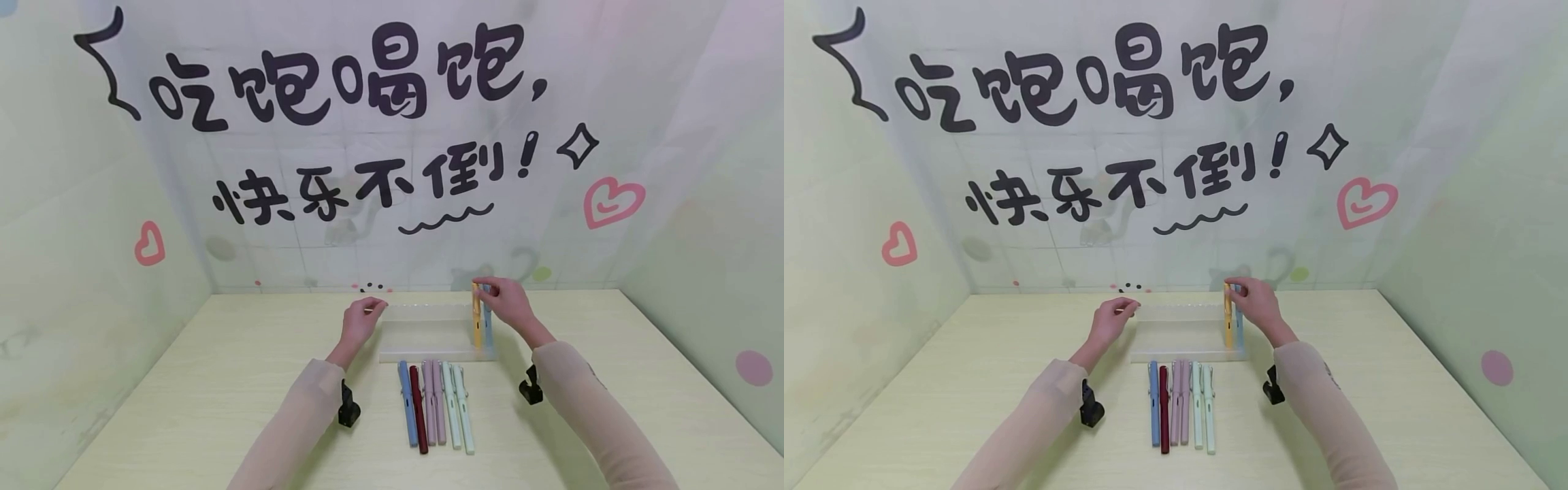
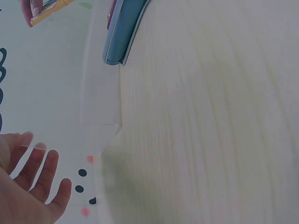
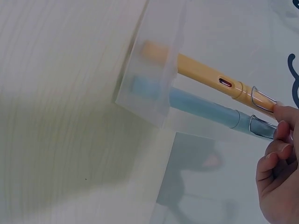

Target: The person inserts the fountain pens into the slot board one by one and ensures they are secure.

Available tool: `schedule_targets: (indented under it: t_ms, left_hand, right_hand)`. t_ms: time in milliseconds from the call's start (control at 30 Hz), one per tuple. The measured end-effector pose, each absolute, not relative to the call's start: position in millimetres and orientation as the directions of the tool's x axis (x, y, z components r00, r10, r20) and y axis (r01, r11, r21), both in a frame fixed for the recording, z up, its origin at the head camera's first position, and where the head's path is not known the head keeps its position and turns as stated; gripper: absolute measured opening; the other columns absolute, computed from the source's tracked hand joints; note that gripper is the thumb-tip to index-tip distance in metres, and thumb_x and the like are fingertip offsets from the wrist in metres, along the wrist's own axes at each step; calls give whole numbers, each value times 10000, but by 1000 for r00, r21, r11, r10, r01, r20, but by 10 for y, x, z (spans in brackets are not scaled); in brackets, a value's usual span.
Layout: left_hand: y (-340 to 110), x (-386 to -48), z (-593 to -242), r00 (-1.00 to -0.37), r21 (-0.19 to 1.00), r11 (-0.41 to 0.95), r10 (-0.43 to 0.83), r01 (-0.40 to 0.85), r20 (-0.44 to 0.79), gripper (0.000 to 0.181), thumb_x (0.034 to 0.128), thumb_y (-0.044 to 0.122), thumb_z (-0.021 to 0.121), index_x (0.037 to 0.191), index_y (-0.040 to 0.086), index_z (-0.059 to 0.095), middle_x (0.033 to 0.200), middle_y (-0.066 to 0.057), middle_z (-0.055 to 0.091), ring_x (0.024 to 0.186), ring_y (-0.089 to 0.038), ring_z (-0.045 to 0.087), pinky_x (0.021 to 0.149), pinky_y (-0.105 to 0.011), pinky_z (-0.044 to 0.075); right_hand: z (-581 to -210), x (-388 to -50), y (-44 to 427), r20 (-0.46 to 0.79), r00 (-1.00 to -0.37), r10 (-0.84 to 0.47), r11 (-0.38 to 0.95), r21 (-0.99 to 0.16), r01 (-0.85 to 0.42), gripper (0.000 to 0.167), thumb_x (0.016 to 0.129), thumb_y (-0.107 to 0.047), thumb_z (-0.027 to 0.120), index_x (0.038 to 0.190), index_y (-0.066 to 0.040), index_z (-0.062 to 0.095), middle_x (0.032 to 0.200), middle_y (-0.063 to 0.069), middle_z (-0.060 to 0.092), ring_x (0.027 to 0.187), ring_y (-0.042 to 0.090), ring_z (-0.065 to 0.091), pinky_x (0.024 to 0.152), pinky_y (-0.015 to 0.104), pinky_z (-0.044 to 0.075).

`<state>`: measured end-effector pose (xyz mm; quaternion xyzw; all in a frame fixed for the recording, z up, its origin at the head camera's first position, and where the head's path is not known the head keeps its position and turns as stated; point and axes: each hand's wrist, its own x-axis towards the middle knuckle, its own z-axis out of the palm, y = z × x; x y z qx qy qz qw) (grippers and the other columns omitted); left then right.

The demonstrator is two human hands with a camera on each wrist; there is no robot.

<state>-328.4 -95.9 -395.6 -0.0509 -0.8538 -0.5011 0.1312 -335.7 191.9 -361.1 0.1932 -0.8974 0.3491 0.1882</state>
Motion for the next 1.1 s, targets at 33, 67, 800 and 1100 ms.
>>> schedule_targets:
  t_ms: [33, 67, 800, 1100]
  left_hand:
    - [-958, -3285, -3954, -961, 843, 493, -46, 216, 274, 200, 883, 185, 549, 953, 32, 657, 909, -81, 631, 862, -219, 575, 724, -337, 474]
    - [-959, -3286, -3954, -960, 840, 496, -43, 220, 277, 202, 884, 184, 547, 955, 30, 656, 910, -82, 631, 861, -220, 575, 723, -337, 474]
    - [-962, -3311, -3989, -960, 852, 476, -50, 219, 275, 198, 878, 199, 558, 944, 45, 664, 902, -69, 633, 864, -212, 574, 736, -343, 470]
    - [-958, -3298, -3981, -962, 845, 494, -53, 207, 267, 205, 881, 204, 552, 959, 47, 660, 913, -64, 632, 869, -201, 570, 725, -323, 473]
  right_hand:
    - [-3614, -3360, 1921, 474, -853, -217, 683, -551, -479, 236, 845, -112, 596, 1064, -34, 632, 481, -20, 389, 425, 152, 317, 414, 277, 268]
    - [-3615, -3361, 1923, 473, -854, -217, 682, -552, -479, 236, 845, -112, 596, 1065, -33, 632, 480, -18, 389, 423, 152, 316, 413, 277, 267]
    - [-3622, -3371, 1918, 477, -851, -220, 677, -554, -485, 241, 851, -114, 590, 1071, -26, 627, 490, -11, 407, 426, 157, 327, 416, 284, 275]
    - [-3613, -3349, 1910, 494, -841, -221, 676, -544, -497, 276, 849, -120, 595, 1105, -17, 603, 494, -17, 409, 428, 152, 333, 418, 282, 283]
